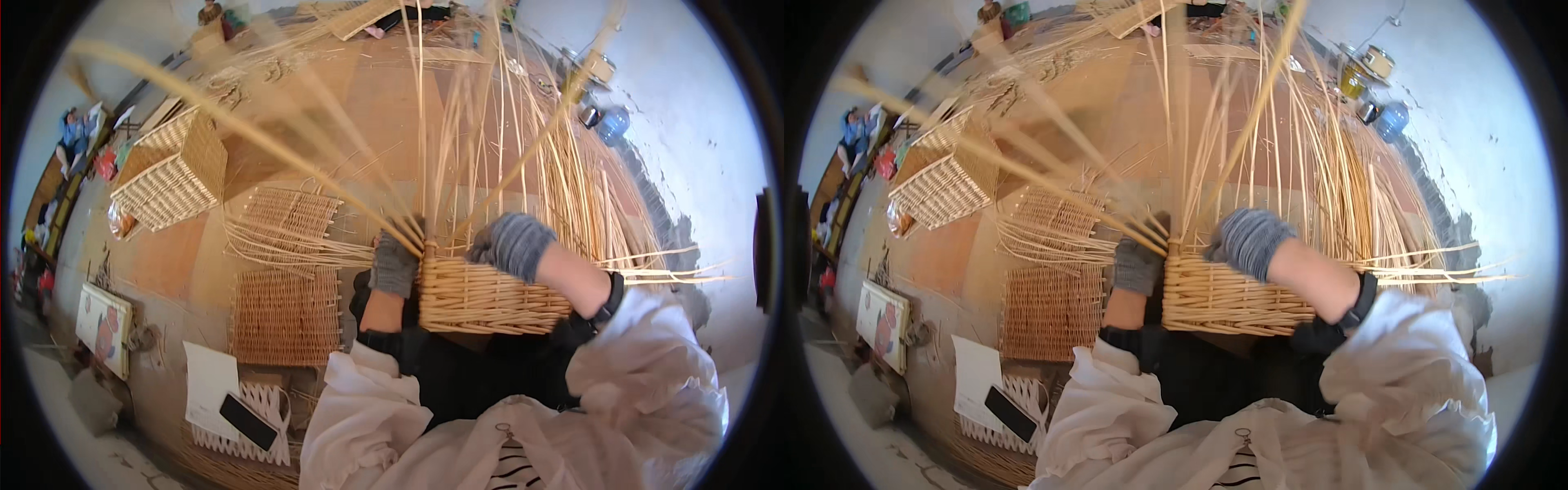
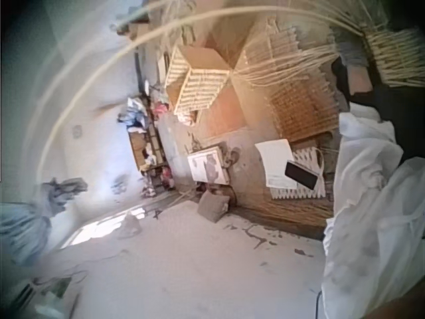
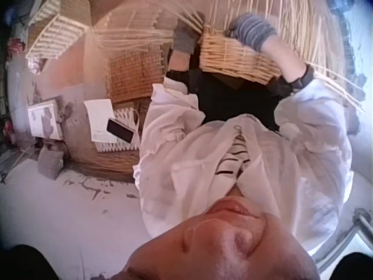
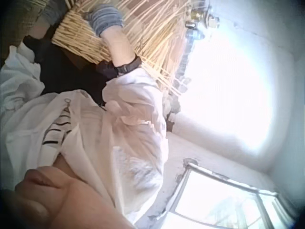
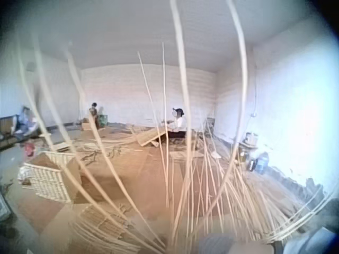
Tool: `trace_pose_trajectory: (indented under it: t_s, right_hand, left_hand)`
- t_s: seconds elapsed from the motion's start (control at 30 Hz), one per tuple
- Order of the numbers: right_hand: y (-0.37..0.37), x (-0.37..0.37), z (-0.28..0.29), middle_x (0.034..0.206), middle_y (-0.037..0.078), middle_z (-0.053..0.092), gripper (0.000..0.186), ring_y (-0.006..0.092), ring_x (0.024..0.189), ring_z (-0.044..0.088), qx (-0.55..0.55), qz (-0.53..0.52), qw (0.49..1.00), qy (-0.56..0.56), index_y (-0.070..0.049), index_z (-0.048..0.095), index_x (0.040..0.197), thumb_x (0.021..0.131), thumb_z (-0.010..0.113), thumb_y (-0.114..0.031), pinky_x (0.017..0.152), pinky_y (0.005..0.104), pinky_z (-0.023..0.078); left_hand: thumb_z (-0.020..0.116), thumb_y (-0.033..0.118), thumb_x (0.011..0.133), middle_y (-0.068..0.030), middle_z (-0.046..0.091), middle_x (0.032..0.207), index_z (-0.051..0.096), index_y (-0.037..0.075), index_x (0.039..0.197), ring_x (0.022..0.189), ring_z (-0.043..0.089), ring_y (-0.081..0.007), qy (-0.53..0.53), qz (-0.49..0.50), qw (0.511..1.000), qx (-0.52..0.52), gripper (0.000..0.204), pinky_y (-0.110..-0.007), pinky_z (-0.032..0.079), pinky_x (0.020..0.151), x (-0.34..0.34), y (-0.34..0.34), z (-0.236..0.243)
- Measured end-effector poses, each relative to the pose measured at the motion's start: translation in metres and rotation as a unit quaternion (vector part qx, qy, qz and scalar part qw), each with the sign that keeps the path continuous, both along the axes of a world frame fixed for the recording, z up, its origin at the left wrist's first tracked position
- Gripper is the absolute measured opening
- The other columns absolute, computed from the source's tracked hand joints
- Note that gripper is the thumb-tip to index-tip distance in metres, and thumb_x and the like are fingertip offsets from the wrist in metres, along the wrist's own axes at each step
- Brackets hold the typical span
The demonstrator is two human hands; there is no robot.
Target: Weaving a large wicker or willow basket in a workshop.
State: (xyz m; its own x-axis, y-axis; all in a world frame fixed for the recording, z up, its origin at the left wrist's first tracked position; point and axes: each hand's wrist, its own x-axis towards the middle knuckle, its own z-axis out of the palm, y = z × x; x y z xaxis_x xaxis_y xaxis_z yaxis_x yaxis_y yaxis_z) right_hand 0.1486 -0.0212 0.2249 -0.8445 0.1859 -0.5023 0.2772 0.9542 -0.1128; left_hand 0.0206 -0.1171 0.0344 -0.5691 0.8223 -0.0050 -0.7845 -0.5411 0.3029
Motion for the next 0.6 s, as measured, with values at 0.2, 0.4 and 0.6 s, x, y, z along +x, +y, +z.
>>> trace_pose_trajectory:
  t_s: [0.2,0.4,0.6]
  right_hand:
    - [-0.064,-0.026,0.020,0.063,0.015,0.058,0.052,0.0269,0.066,0.059,0.220,-0.019,0.961,0.168,-0.004,0.061,0.070,0.083,0.035,-0.047,0.061,0.0384,0.046]
    - [-0.082,-0.031,0.014,0.053,0.013,0.054,0.047,0.0271,0.055,0.058,0.171,0.016,0.974,0.144,-0.005,0.060,0.076,0.083,0.036,-0.045,0.054,0.0380,0.047]
    - [-0.089,-0.036,0.036,0.055,0.010,0.055,0.040,0.0205,0.053,0.057,-0.032,0.022,0.948,0.317,-0.003,0.056,0.080,0.085,0.039,-0.039,0.053,0.0350,0.046]
  left_hand:
    - [0.060,0.007,0.075,-0.0116,0.050,0.102,0.045,-0.004,0.108,0.093,0.049,-0.0178,0.470,0.171,0.775,-0.386,0.038,-0.028,0.042,0.080,0.103,-0.033,0.056]
    - [0.063,-0.001,0.070,-0.0105,0.051,0.097,0.047,-0.003,0.103,0.085,0.051,-0.0164,0.399,0.186,0.831,-0.341,0.036,-0.026,0.045,0.075,0.094,-0.045,0.037]
    - [0.051,0.001,0.078,-0.0080,0.051,0.094,0.048,-0.004,0.097,0.079,0.051,-0.0153,0.455,0.226,0.778,-0.370,0.019,-0.023,0.046,0.071,0.098,-0.047,0.034]
